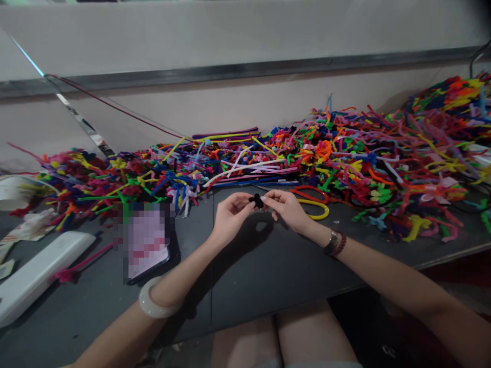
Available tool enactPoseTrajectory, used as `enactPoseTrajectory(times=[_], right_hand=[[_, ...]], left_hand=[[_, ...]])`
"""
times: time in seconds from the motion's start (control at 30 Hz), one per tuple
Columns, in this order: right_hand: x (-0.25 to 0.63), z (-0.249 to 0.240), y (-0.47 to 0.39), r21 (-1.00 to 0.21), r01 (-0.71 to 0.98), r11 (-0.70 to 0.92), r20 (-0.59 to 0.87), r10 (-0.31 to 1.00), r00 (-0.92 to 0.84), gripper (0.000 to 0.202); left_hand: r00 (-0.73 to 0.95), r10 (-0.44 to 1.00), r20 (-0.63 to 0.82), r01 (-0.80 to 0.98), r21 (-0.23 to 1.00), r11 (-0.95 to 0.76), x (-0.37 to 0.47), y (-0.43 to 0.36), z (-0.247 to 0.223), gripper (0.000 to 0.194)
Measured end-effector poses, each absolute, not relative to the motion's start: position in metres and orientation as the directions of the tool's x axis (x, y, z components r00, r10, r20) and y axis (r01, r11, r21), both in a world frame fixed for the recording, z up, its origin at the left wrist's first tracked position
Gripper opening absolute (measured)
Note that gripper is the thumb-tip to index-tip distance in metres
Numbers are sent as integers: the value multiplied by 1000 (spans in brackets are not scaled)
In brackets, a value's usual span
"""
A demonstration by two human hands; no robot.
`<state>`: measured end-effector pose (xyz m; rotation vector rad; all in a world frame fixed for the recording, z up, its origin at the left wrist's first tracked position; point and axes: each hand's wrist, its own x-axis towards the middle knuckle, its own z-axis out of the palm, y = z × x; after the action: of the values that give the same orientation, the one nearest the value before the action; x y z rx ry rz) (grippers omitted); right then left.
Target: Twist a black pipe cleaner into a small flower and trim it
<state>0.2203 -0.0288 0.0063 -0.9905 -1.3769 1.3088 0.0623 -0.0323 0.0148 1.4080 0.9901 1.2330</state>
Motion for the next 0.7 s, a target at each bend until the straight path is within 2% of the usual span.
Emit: enactPoseTrajectory(times=[0.2,0.33,0.57,0.7], right_hand=[[219,9,-35,-962,109,252,225,951,-211,22],[220,8,-35,-938,177,297,257,942,-216,19],[229,15,-30,-917,256,307,200,907,-372,19],[230,15,-26,-947,201,248,153,906,-395,19]], left_hand=[[114,974,196,7,980,-198,61,-31,13,23],[99,972,212,48,975,-218,60,-31,14,23],[182,954,239,162,949,-269,54,-29,10,21],[188,957,220,140,959,-248,52,-27,9,25]])
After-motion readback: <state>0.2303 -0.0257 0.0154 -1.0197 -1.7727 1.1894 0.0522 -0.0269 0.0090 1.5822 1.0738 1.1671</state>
